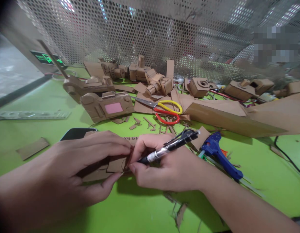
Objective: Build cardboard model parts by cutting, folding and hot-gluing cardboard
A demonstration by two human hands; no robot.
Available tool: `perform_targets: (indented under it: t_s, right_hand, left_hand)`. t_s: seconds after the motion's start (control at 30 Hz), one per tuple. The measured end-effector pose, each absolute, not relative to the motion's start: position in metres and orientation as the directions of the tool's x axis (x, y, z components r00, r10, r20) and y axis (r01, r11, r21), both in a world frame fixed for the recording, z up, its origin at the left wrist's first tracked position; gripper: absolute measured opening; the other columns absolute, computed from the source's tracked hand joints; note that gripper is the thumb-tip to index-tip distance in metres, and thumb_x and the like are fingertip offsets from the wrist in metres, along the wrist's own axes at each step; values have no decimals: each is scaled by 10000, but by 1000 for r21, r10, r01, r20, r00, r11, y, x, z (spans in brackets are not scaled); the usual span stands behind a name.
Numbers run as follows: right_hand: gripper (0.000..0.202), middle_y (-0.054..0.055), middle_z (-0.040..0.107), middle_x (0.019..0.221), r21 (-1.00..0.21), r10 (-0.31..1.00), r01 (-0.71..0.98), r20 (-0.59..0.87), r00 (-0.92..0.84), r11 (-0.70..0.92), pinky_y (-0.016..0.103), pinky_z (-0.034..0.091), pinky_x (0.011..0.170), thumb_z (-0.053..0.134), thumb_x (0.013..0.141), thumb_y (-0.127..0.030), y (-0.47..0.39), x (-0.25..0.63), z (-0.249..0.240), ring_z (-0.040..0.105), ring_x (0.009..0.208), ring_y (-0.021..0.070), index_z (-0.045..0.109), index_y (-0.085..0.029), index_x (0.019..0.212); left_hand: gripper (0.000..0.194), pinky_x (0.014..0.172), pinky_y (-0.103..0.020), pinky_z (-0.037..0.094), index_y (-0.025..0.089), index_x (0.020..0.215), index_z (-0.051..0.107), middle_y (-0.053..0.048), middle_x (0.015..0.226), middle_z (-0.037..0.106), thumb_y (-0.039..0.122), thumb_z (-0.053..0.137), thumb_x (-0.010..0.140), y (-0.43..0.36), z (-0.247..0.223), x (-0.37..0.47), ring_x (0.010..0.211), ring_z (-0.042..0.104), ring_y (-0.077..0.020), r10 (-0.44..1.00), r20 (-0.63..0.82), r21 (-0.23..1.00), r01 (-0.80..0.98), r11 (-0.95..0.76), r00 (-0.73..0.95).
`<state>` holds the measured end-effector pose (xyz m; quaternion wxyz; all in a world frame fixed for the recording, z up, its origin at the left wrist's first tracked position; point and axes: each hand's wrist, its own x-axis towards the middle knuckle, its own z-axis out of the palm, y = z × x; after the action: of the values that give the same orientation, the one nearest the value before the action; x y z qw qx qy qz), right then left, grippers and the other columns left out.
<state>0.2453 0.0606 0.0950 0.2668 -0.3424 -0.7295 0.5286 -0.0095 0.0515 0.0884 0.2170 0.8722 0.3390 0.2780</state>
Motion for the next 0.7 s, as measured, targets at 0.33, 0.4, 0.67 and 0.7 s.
perform_targets:
  t_s: [0.33,0.4,0.67,0.7]
  right_hand:
    - [162,-9,742,857,-957,801,238,-10,-599,166,262,480,612,775,861,-94,60,244,95,609,698,153,694,-230,898]
    - [131,-8,726,862,-961,818,221,6,-575,163,272,488,613,776,920,-143,60,246,93,613,698,160,686,-238,907]
    - [47,58,785,1025,-503,827,659,390,-404,559,363,590,841,665,1100,-252,82,267,97,746,899,239,705,-234,1085]
    - [64,90,792,1093,-392,813,718,377,-444,575,384,595,888,644,1089,-215,86,271,96,754,969,264,707,-226,1084]
  left_hand:
    - [317,941,-327,647,238,1079,845,-37,1046,861,130,603,906,52,87,-9,990,819,-214,698,371,551,460,-697,613]
    - [309,923,-322,646,241,1077,836,-40,1068,871,128,591,927,52,86,-11,1005,825,-215,684,392,542,446,-712,615]
    - [304,907,-260,672,266,1099,837,0,1138,900,154,670,871,52,94,-13,1033,864,-208,730,427,528,508,-681,534]
    - [298,936,-265,677,274,1124,844,1,1142,900,179,697,882,52,95,-13,1050,865,-214,750,431,545,517,-660,502]
